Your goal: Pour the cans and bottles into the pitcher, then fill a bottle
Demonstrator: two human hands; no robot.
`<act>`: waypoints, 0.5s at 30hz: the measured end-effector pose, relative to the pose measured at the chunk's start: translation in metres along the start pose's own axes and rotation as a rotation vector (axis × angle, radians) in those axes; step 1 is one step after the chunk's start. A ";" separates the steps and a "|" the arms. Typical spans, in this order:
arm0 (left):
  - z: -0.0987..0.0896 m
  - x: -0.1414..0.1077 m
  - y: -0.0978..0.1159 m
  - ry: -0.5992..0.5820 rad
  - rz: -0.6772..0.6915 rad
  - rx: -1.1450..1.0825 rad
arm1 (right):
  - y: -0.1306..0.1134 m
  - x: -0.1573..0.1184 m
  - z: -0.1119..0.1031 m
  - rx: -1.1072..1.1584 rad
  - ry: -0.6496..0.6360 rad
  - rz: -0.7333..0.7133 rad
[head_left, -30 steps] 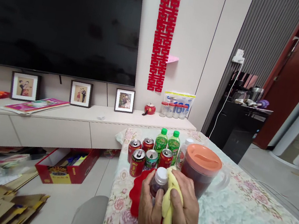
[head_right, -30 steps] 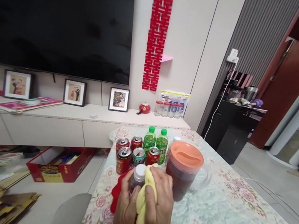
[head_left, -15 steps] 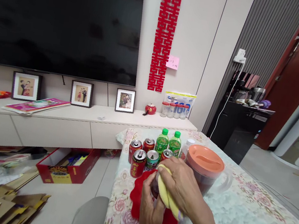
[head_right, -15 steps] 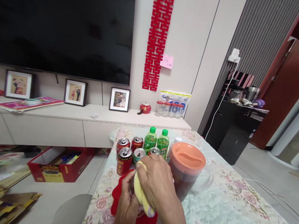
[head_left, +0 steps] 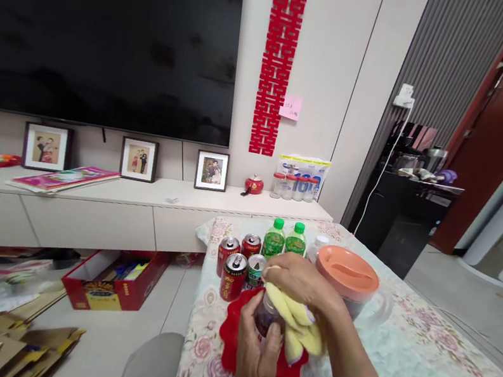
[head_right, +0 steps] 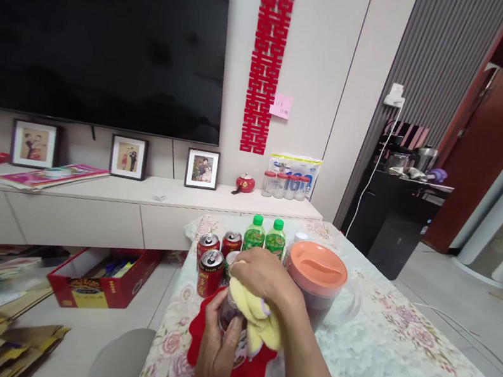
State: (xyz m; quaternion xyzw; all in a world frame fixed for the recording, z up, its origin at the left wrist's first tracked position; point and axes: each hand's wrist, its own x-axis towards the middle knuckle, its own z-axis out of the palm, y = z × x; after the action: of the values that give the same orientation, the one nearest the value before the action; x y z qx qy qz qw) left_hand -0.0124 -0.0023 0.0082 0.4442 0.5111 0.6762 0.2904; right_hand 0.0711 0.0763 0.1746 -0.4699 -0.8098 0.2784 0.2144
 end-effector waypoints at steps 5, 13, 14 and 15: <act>0.002 -0.003 -0.001 -0.018 0.004 -0.021 | 0.036 -0.020 0.023 0.384 0.160 0.040; 0.003 -0.004 -0.008 -0.028 0.014 -0.037 | 0.082 -0.033 0.073 0.745 0.430 0.110; 0.003 -0.004 -0.008 -0.030 0.007 -0.032 | 0.087 -0.034 0.080 0.762 0.453 0.115; 0.002 -0.003 -0.008 -0.026 -0.002 -0.027 | 0.091 -0.036 0.087 0.773 0.473 0.120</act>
State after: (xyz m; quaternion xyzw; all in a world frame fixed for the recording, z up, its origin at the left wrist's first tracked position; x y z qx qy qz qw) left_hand -0.0096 -0.0009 -0.0003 0.4485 0.4986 0.6767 0.3039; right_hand 0.0929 0.0597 0.0466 -0.4523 -0.5466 0.4571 0.5364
